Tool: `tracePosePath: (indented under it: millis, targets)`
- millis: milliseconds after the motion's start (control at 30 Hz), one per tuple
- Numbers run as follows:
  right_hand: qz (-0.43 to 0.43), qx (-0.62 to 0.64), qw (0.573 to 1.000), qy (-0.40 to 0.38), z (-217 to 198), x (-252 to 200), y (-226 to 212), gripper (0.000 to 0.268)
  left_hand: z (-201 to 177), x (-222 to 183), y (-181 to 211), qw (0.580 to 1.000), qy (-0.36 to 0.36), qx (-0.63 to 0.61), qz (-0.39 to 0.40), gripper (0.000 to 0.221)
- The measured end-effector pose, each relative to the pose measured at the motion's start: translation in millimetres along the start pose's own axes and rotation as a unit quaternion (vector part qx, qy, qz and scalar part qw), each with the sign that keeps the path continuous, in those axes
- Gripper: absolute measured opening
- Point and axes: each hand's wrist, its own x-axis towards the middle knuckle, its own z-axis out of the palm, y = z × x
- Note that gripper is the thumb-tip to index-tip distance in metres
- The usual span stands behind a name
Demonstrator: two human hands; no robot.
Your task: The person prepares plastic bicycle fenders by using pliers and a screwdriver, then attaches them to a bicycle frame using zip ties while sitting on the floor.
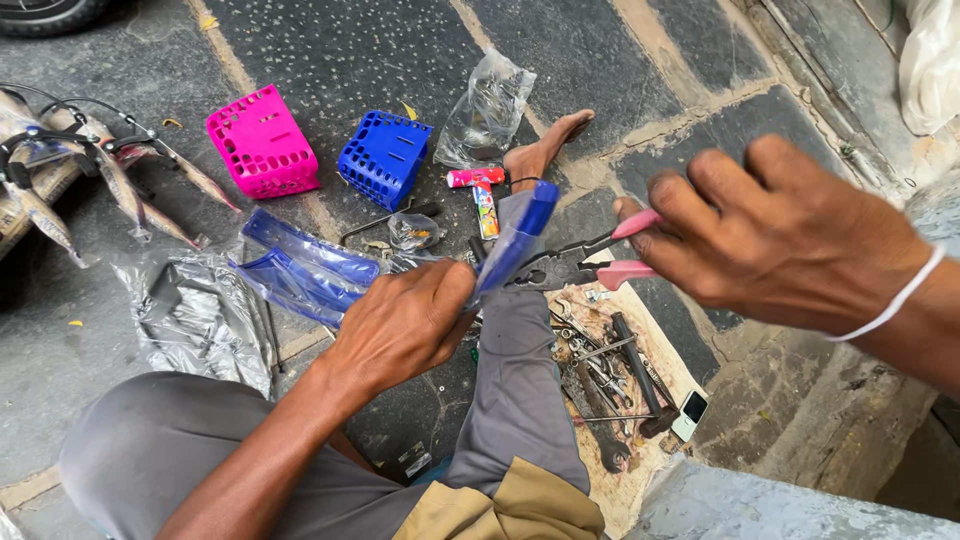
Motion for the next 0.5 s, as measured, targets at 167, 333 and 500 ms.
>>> tracePosePath:
  millis: [167, 333, 500]
  targets:
    - [0.133, -0.051, 0.987, 0.074, 9.4, 2.4, -32.8, 0.04, 10.9, 4.7, 12.3, 0.982, 0.116, -0.076, -0.129, 0.033]
    - [0.249, 0.069, 0.957, 0.134, 24.1, 2.7, -59.0, 0.044, 8.0, 6.3, 21.8, 0.963, 0.162, -0.16, -0.145, 0.033]
    - [0.354, 0.235, 0.87, 0.25, 39.4, 13.6, -100.2, 0.046, 0.9, 3.0, 35.2, 0.954, 0.052, -0.266, -0.132, 0.039]
